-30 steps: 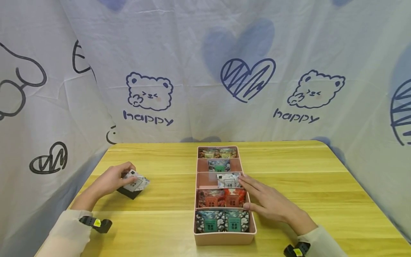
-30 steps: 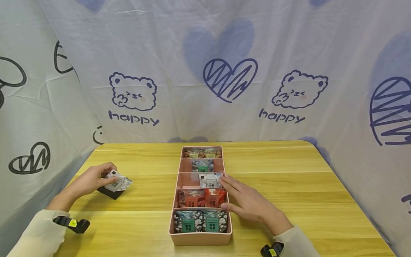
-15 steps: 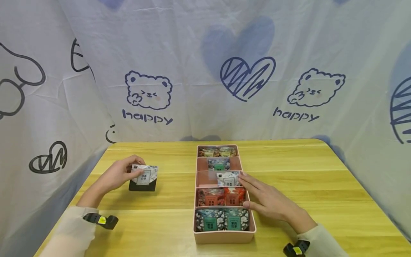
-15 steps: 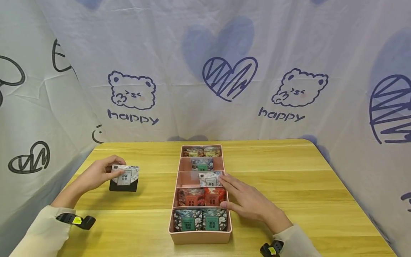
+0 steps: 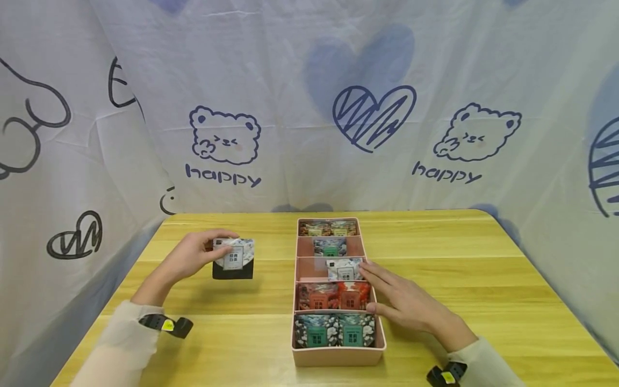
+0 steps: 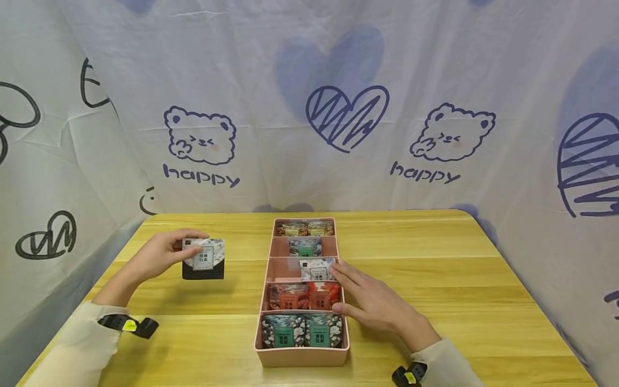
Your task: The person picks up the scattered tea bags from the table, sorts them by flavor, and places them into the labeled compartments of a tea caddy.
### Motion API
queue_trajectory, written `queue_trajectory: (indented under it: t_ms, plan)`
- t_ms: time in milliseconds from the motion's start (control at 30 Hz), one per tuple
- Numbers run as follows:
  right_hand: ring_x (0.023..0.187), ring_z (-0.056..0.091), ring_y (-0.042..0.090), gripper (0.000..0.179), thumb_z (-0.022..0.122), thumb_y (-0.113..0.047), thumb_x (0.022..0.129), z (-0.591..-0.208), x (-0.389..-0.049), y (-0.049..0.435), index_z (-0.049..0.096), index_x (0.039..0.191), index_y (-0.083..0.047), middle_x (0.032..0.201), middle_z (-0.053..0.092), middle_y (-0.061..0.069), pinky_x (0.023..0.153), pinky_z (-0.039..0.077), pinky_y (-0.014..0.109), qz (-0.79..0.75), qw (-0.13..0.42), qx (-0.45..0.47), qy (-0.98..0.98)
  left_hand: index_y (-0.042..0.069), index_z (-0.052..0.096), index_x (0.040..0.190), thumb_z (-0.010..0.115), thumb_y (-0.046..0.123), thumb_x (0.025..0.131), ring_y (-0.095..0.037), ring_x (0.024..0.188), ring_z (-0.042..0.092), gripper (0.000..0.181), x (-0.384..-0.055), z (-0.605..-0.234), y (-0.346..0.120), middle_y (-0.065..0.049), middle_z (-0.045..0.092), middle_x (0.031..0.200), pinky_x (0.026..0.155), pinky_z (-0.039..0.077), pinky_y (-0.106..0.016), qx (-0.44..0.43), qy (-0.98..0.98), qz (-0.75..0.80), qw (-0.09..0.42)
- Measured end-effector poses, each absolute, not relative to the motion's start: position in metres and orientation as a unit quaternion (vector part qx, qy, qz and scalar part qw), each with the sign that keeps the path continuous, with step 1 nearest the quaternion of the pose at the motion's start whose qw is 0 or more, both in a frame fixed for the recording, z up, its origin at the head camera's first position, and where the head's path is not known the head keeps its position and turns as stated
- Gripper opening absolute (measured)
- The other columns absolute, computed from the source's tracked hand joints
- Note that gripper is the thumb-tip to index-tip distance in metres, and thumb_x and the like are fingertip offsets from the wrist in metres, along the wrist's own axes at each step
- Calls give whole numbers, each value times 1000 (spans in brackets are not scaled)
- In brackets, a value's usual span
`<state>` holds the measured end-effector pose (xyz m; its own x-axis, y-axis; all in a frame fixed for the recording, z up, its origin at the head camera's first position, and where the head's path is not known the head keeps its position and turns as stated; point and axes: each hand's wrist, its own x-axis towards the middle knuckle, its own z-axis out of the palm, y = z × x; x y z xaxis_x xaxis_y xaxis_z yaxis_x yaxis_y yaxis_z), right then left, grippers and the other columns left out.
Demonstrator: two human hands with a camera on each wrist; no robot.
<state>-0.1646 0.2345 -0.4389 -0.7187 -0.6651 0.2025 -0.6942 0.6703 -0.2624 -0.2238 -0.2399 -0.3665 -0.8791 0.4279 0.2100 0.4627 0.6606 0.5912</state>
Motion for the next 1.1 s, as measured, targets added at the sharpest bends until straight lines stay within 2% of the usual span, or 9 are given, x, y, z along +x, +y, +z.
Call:
queue_trajectory:
  t_ms: [333,533,833,967,1100]
  plan:
    - [143,30,27,71,53,-46,99,-439,-164,234,26,156,-15,162,21,5,108,38,50,154,46,370,-915,13,68,120,68,18,94,-18,68,55,26,-226,-361,-215,-3,66,94,53,49,-27,-245,-896,-370,17]
    - [143,29,26,71,51,-48,99,-440,-164,234,25,157,-15,162,20,4,109,38,49,149,43,367,-917,14,67,120,69,19,94,-17,64,50,27,-227,-358,-197,-2,63,86,49,44,-25,-257,-889,-378,16]
    - [143,30,27,71,51,-47,99,-441,-165,234,26,156,-13,162,21,6,109,37,49,146,48,371,-916,17,66,123,69,21,94,-14,57,43,29,-234,-359,-168,-4,65,102,46,37,-24,-288,-875,-388,37]
    - [143,30,27,70,52,-47,99,-440,-165,234,27,156,-13,161,21,6,109,37,49,148,47,370,-916,17,66,122,69,21,93,-14,57,43,29,-238,-359,-156,-6,65,113,47,37,-25,-299,-867,-398,40]
    - [143,30,27,70,51,-46,100,-440,-164,234,26,156,-14,162,21,6,109,37,49,150,44,369,-916,16,67,120,68,19,94,-15,59,45,26,-242,-361,-145,-6,65,114,49,39,-26,-307,-858,-410,32]
